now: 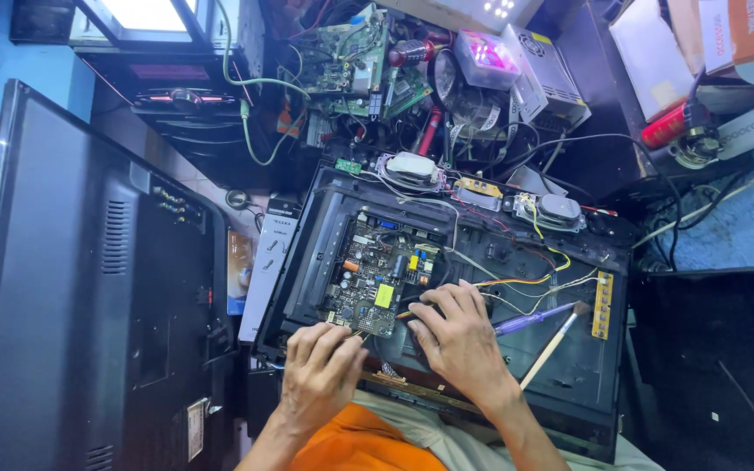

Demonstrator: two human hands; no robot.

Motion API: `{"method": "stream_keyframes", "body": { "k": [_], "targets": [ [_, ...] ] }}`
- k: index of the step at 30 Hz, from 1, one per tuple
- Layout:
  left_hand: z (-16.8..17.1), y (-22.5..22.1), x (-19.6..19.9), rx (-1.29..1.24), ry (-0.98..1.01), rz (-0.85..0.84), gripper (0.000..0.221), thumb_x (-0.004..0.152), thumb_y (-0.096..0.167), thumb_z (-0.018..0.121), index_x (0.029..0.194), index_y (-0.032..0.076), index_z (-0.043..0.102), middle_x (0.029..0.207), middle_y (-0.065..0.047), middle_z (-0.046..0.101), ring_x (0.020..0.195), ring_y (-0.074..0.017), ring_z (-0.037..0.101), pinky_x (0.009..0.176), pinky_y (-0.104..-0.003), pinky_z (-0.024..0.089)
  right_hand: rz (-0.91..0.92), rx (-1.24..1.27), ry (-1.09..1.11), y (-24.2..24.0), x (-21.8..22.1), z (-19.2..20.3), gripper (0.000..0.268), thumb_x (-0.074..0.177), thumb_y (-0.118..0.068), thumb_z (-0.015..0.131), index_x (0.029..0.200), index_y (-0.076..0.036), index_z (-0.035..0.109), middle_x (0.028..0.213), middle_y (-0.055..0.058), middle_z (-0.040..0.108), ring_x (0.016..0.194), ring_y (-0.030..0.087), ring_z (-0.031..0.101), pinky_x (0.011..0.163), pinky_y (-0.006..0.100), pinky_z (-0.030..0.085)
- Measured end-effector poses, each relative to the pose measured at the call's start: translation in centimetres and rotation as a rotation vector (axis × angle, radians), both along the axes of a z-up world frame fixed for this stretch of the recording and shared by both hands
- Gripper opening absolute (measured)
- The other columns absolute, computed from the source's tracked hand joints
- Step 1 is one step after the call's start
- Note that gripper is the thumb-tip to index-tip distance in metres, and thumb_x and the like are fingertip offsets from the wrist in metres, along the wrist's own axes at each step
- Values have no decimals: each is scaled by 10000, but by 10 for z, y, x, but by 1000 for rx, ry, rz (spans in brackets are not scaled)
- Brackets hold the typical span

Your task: Repairing a television by removing the back cover and inspecting internal components

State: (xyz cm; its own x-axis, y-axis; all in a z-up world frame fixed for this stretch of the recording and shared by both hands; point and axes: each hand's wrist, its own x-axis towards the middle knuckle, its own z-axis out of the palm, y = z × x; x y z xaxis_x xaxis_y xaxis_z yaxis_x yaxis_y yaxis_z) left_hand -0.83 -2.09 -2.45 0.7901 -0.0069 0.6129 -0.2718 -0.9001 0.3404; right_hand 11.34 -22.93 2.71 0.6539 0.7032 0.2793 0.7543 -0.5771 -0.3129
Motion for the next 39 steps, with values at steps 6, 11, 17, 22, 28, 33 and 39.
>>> {"method": "stream_keyframes", "body": {
  "k": [6, 11, 17, 22, 28, 33, 39],
  "targets": [
    [12, -20, 1, 31, 21, -44, 244, 945, 363, 705, 1089, 165, 710, 1280, -92, 654, 1211, -292, 589, 1061, -487, 414, 41, -16, 140, 5, -3, -2, 287, 893, -291, 701, 1131, -132, 722, 1205, 112, 598, 1222, 324, 517, 1168, 618, 278],
    [25, -32, 10, -33, -20, -45, 172, 943, 333, 687, 932, 161, 689, 1244, -73, 669, 1176, -292, 617, 1072, -480, 381, -14, 162, 115, -8, -4, 10, 176, 926, -200, 675, 1072, -111, 718, 1181, 112, 617, 1178, 327, 555, 1115, 557, 354],
    [44, -53, 39, -118, -67, -201, 80, 952, 193, 700, 968, 116, 686, 1081, -55, 681, 994, -261, 640, 942, -431, 463, -393, 243, -16, -83, -3, 10, 220, 970, -114, 636, 1170, -89, 722, 1142, 107, 687, 1056, 292, 632, 990, 413, 491],
    [51, -82, 70, -95, 8, -381, 72, 985, 202, 682, 976, 131, 669, 1009, -25, 657, 946, -256, 618, 927, -418, 435, -586, 266, -64, -130, -13, 6, 192, 969, -84, 658, 1144, -58, 731, 1057, 100, 703, 1028, 260, 673, 952, 378, 532],
    [51, -83, 119, 3, 184, -412, 175, 1010, 261, 657, 946, 101, 632, 961, -68, 652, 857, -239, 592, 844, -408, 462, -607, 292, -14, -135, -18, -15, 189, 962, -131, 654, 1120, -76, 744, 1048, 83, 718, 1005, 237, 690, 939, 355, 541],
    [44, -59, 167, 49, 243, -277, 195, 998, 288, 668, 1036, 98, 653, 981, -73, 676, 874, -219, 585, 774, -375, 476, -550, 303, -29, -120, -5, -19, 200, 973, -118, 636, 1133, -69, 745, 1055, 84, 711, 974, 234, 677, 896, 355, 543],
    [62, -58, 168, -199, 272, -464, 121, 951, 124, 687, 834, 107, 659, 804, -37, 680, 735, -201, 561, 704, -359, 422, -571, 104, 80, -118, -2, -17, 370, 912, -9, 613, 1247, -129, 714, 1123, 68, 643, 1013, 261, 601, 919, 382, 508]
  ]
}}
